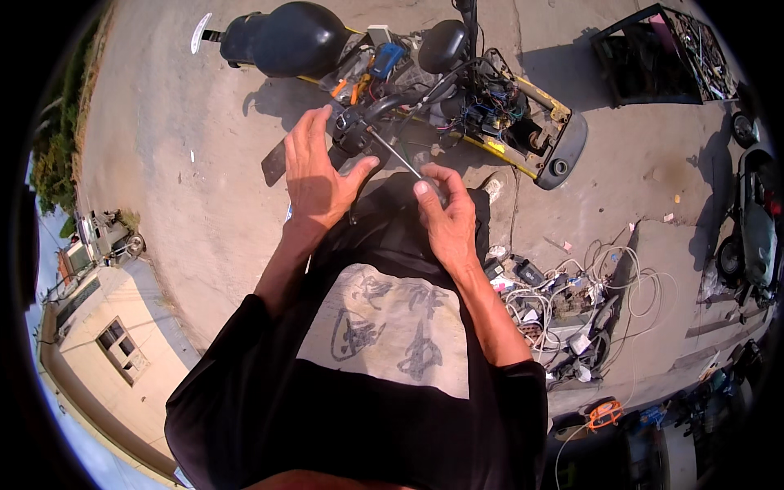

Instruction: The person uses a screwdriver to adjust components on the motorcycle's handlebar area. They select a screwdriver from a nearby tool tray, then repeatedly tighten or loosen screws on the handlebar assembly while holding the controls.

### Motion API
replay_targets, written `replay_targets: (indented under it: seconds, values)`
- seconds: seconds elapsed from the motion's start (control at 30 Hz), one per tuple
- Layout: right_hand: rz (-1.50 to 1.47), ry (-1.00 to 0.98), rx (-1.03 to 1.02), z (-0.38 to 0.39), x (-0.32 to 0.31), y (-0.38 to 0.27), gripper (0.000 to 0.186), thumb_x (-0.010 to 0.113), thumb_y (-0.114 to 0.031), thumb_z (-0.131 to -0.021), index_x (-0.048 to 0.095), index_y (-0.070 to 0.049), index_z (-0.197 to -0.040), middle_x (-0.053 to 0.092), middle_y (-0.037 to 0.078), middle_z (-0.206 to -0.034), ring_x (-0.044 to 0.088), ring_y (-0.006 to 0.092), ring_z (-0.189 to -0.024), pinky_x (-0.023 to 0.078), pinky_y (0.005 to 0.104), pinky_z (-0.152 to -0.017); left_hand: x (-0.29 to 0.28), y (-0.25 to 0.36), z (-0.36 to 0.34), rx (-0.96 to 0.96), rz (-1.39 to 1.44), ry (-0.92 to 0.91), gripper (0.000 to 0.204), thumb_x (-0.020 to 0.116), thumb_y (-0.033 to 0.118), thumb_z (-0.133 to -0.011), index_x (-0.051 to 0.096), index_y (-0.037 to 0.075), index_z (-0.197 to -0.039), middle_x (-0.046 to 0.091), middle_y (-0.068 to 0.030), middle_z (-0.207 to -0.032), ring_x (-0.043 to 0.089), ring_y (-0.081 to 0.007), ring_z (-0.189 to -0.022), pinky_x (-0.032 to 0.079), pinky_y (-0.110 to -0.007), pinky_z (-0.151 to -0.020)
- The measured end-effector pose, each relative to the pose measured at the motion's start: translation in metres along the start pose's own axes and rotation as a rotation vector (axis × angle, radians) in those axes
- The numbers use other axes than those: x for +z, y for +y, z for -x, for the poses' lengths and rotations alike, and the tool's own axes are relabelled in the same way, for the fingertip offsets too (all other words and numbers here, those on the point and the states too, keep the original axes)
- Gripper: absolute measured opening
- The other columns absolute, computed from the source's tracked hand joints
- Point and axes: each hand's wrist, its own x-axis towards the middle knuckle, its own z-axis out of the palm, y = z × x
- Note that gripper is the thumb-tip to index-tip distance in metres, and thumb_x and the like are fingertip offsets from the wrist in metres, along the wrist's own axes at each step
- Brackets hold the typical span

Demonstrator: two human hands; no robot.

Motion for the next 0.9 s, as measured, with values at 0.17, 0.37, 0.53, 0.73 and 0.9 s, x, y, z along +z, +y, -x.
replay_targets:
  seconds: [0.17, 0.37, 0.53, 0.73, 0.9]
  values:
    - [0.482, 0.077, -0.329, 0.008, 0.004, 0.008, 0.027, 0.069, -0.009, -0.098, 0.06, -0.001, -0.122, 0.062, 0.014, -0.118, 0.063, 0.0255, -0.1, 0.051, 0.0357, -0.09, 0.018, -0.016, -0.007, -0.038, 0.287, -0.254, 0.093, 0.087, 0.031, -0.08, 0.039, 0.002, -0.154, 0.048, -0.0185, -0.153, 0.05, -0.0417, -0.134, 0.045, -0.047, -0.11]
    - [0.741, 0.122, -0.527, 0.004, 0.004, 0.005, 0.029, 0.071, -0.014, -0.099, 0.07, 0.0, -0.124, 0.067, 0.012, -0.103, 0.064, 0.0239, -0.086, 0.052, 0.0351, -0.076, 0.024, -0.016, -0.005, 0.014, 0.316, -0.155, 0.072, 0.08, 0.018, -0.088, 0.047, -0.001, -0.149, 0.055, -0.0235, -0.145, 0.055, -0.0438, -0.128, 0.047, -0.047, -0.108]
    - [-0.199, -0.006, 0.185, 0.005, -0.004, -0.01, 0.036, 0.068, -0.019, -0.102, 0.062, 0.0, -0.132, 0.064, 0.007, -0.109, 0.053, 0.01, -0.074, 0.044, 0.0251, -0.063, 0.03, -0.019, -0.005, 0.047, 0.314, -0.098, 0.071, 0.081, 0.017, -0.086, 0.051, -0.002, -0.147, 0.057, -0.023, -0.143, 0.059, -0.043, -0.123, 0.05, -0.048, -0.104]
    - [0.395, 0.151, -0.22, 0.011, -0.001, -0.007, 0.023, 0.065, -0.008, -0.102, 0.059, -0.002, -0.123, 0.059, 0.006, -0.104, 0.052, 0.0096, -0.068, 0.046, 0.0251, -0.062, 0.041, -0.024, 0.0, 0.116, 0.284, -0.016, 0.071, 0.081, 0.017, -0.084, 0.053, -0.001, -0.147, 0.058, -0.0223, -0.142, 0.06, -0.0422, -0.119, 0.051, -0.048, -0.101]
    - [-0.22, 0.064, 0.276, -0.003, -0.006, -0.026, 0.019, 0.067, -0.018, -0.104, 0.062, -0.004, -0.116, 0.061, 0.003, -0.083, 0.047, 0.0099, -0.062, 0.038, 0.0225, -0.057, 0.043, -0.023, -0.003, 0.153, 0.255, 0.005, 0.069, 0.08, 0.015, -0.085, 0.053, -0.002, -0.146, 0.057, -0.0236, -0.141, 0.059, -0.0435, -0.117, 0.051, -0.049, -0.1]
